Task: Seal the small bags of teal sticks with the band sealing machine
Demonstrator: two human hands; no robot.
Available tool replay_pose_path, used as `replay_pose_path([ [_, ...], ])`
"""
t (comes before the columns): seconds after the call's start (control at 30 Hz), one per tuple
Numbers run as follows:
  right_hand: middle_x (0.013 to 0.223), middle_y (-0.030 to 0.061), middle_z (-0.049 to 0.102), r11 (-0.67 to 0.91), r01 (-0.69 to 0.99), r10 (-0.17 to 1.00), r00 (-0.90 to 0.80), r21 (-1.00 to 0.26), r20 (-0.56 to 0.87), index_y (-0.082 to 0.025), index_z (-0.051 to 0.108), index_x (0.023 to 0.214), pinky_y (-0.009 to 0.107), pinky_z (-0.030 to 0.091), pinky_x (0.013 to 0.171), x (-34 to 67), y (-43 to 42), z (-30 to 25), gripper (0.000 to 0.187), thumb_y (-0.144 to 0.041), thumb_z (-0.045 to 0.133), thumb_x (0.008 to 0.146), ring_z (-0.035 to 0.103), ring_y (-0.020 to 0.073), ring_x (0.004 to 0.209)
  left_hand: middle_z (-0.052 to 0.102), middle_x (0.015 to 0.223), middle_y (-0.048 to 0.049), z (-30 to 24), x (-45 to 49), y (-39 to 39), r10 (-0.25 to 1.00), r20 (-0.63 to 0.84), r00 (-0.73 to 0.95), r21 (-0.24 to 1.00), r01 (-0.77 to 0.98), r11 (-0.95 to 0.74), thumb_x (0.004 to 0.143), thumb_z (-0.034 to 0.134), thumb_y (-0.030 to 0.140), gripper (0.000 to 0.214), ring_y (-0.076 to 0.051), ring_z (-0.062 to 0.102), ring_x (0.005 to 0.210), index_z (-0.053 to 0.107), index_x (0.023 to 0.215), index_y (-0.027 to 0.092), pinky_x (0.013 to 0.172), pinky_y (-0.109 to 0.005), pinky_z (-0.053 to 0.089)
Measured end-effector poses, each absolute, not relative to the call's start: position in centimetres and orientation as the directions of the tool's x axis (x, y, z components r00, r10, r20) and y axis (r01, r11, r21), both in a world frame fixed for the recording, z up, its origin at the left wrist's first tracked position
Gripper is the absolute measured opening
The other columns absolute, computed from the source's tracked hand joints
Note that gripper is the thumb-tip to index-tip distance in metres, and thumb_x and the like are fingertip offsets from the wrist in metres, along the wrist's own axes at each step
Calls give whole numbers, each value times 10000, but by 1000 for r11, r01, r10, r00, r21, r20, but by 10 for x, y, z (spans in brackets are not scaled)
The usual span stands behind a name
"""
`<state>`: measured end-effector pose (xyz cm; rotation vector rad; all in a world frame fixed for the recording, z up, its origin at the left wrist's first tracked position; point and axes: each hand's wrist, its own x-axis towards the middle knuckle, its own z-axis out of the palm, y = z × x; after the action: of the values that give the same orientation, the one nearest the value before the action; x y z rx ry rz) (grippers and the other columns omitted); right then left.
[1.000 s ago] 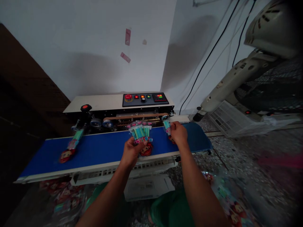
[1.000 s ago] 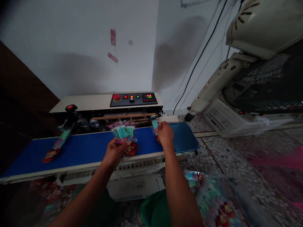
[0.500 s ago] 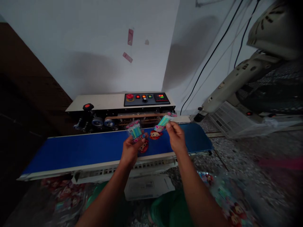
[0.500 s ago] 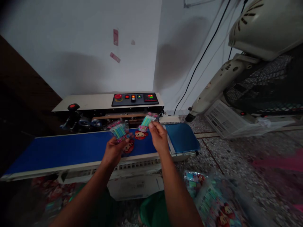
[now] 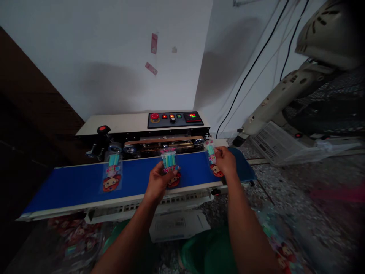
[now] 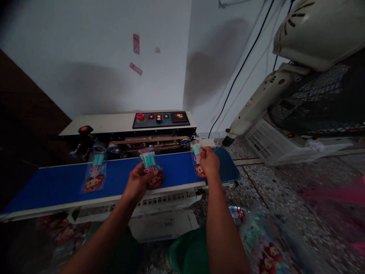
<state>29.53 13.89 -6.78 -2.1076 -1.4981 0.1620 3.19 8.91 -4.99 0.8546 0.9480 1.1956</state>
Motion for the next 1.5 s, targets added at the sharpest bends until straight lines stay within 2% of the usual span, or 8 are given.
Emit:
replay_pose_path([
  [0.23,987,123,635,-30,831,924,234,-556,301,-148,586,1075,333,418,805,254,145,-57,322,-340,450,855,574,229,918,725,850,-47,-51,32,90,985,-133,106,909,-383,164,603,779,210,378,-169,674,716,598,932,170,645,-269,530],
  [0.4,1058,49,637,235,313,972,-72,-920,224,-232,586,1119,290,463,802,212,122,-44,365,-449,452,858,590,178,942,719,871,-64,-49,33,90,982,-121,144,885,-432,173,649,747,232,405,-187,675,711,591,1018,168,646,-300,532],
  [0.6,874,15,654,311,98,950,8,-945,313,-196,647,872,263,446,791,178,111,-44,248,-403,515,838,586,157,867,725,833,-63,-49,34,88,986,-113,120,880,-448,155,672,729,238,313,-186,672,697,655,962,145,678,-309,529],
  [0.77,738,-21,562,307,237,876,308,-922,371,-213,555,877,225,427,679,201,111,-37,271,-431,394,891,532,118,701,711,987,-91,-49,31,90,988,-128,83,862,-483,152,651,746,230,388,-222,665,884,662,1023,157,771,-319,516],
  [0.87,655,-26,512,133,449,849,409,-884,335,-210,532,934,228,399,572,235,113,-39,329,-470,333,898,498,126,580,725,930,-89,-48,30,90,988,-122,94,871,-467,152,663,741,234,386,-215,668,877,658,1031,154,781,-321,515],
  [1.17,767,116,632,-450,810,828,536,-377,162,-148,561,1027,279,365,604,279,130,-55,342,-324,291,912,598,212,706,706,1008,-105,-46,35,86,971,-159,177,893,-394,218,684,731,269,339,-230,667,897,600,983,175,670,-295,528],
  [1.37,839,139,638,-400,835,872,474,-379,124,-140,539,1043,316,413,677,250,146,-53,296,-275,314,906,617,242,802,716,968,-86,-47,36,84,973,-104,208,897,-402,182,709,711,224,289,-212,672,879,556,946,169,758,-333,521],
  [1.5,984,143,615,-85,817,896,313,-570,316,-150,570,1012,339,413,820,227,134,-40,309,-356,370,896,572,236,948,714,961,-96,-47,36,85,973,-108,203,902,-393,182,699,716,241,324,-213,678,842,556,969,162,689,-302,527],
])
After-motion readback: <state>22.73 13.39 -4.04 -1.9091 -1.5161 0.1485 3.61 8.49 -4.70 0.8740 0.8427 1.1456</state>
